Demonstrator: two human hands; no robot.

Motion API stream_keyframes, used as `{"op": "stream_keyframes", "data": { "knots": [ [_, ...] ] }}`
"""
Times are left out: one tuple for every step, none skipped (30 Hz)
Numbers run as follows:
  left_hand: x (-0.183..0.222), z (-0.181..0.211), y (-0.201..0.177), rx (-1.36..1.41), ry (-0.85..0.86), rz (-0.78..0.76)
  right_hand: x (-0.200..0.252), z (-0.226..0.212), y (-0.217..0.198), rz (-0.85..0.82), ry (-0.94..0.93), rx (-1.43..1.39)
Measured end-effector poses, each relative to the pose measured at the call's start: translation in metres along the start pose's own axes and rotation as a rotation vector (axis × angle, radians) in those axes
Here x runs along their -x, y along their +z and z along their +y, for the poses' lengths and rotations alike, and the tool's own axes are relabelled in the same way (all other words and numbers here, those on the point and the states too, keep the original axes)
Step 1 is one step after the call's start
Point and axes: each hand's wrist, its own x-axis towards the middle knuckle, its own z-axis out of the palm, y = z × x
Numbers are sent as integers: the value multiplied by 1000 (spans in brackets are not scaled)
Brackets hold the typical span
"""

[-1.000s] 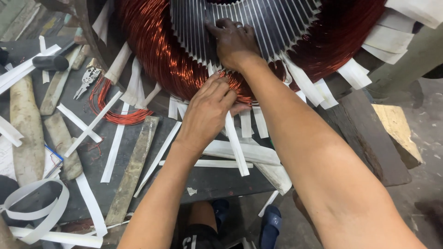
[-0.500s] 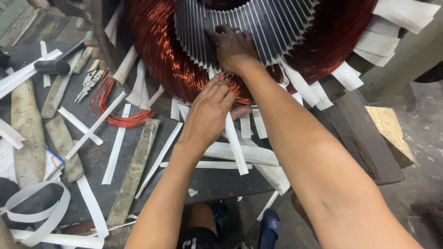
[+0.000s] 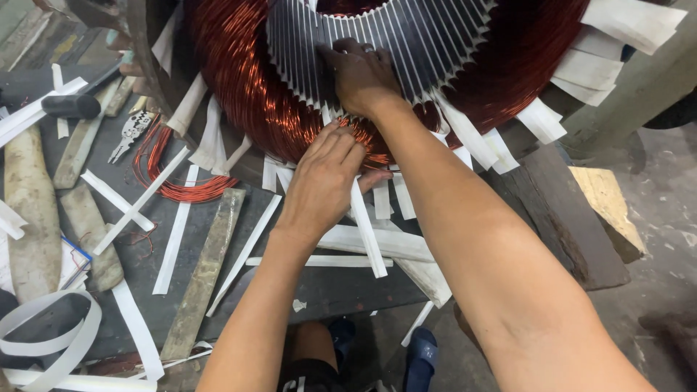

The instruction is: Repairing an electric motor stator by inserting insulation strips and tapping windings with a mallet

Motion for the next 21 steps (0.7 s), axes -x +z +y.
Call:
{"op": "stream_keyframes", "data": {
  "knots": [
    [0,-1,0,-26,1,9,1,-2,-3,-3,-4,-8],
    [0,0,0,-27,2,10,2,-3,-3,-1,-4,-8],
    [0,0,1,-63,21,25,2,-3,-3,1,-9,-8],
    [-1,0,2,-99,40,41,1,-2,-3,2,-14,-9],
    [-2,-1,3,-98,38,40,0,0,-2,-1,-14,-9],
    [-2,-1,4,-117,43,42,-2,1,-2,3,-10,-16],
    [0,-1,3,-139,46,42,-2,1,0,6,-8,-24],
    [1,0,4,-140,41,39,1,-2,-1,1,-11,-27],
    [1,0,4,-146,43,51,4,-5,-3,-7,19,-49],
    [1,0,4,-151,45,62,7,-8,-7,-16,49,-70],
    [1,1,4,-155,45,65,8,-10,-8,-14,45,-69],
    [0,1,4,-163,47,66,8,-10,-10,-21,49,-67],
    [0,2,4,-168,47,64,9,-11,-10,-31,56,-66],
    [-1,1,5,-170,46,63,4,-6,-6,-31,54,-67],
    [0,1,6,-168,42,65,1,-1,-2,-6,11,-51],
    [0,2,6,-167,37,67,-2,4,2,19,-33,-36],
    [0,3,6,-170,39,64,-1,3,2,20,-33,-39],
    [0,4,5,-173,35,64,-1,1,1,3,-11,-47],
    [-1,4,5,-178,35,67,-1,0,-1,-10,12,-54],
    [-2,4,4,-181,39,67,0,-2,-4,-6,11,-56],
    [-2,5,4,-181,37,65,2,-3,-6,-14,26,-61]
  ]
}}
